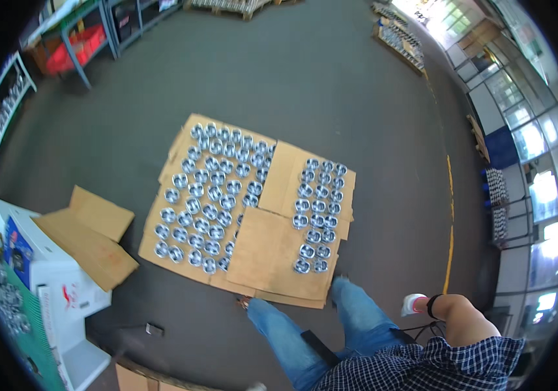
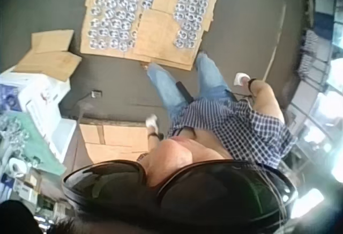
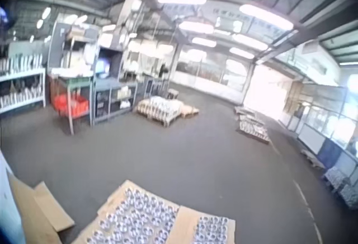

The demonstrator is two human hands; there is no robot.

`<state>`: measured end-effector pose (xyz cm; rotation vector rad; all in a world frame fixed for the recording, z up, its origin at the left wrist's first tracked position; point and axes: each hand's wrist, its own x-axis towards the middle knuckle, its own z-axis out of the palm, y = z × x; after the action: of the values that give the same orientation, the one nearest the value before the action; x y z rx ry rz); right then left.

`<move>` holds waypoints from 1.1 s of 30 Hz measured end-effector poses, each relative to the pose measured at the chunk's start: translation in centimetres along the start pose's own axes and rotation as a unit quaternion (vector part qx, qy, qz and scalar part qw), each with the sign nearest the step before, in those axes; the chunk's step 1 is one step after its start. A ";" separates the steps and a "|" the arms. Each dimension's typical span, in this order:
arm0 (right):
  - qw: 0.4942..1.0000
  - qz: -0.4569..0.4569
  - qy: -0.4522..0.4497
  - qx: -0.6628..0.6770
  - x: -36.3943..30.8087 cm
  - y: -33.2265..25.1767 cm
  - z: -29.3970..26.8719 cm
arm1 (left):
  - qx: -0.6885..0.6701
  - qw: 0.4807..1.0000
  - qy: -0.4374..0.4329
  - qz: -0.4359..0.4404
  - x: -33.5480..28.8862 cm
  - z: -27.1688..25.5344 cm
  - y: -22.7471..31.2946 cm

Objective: Organizing metal pistons on a cardboard pallet on the floor and moving them to a laser marking workstation.

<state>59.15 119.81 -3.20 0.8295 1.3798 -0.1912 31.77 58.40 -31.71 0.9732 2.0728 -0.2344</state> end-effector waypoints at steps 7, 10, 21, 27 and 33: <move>0.939 -0.177 0.210 0.205 -3.6 -11.3 -7.5 | -0.011 0.978 0.171 0.122 1.5 -29.6 6.7; 0.857 -0.378 0.281 0.209 -7.1 -16.9 -10.1 | -0.003 0.970 0.229 0.087 0.2 -18.5 1.3; 0.927 -0.213 0.250 0.181 15.1 -6.2 24.9 | -0.259 0.944 0.197 -0.058 -14.2 1.6 7.4; 0.893 -0.330 0.296 -0.074 14.9 -5.9 15.1 | -0.465 0.853 0.141 -0.192 -19.3 -9.5 14.0; 0.837 -0.383 0.340 -0.192 12.8 -10.5 10.6 | -0.331 0.887 0.153 -0.285 -21.7 -4.9 14.5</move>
<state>64.30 110.15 -19.52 -0.0744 2.2928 -0.2297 47.12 58.47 -10.04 -0.0321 2.4291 0.3453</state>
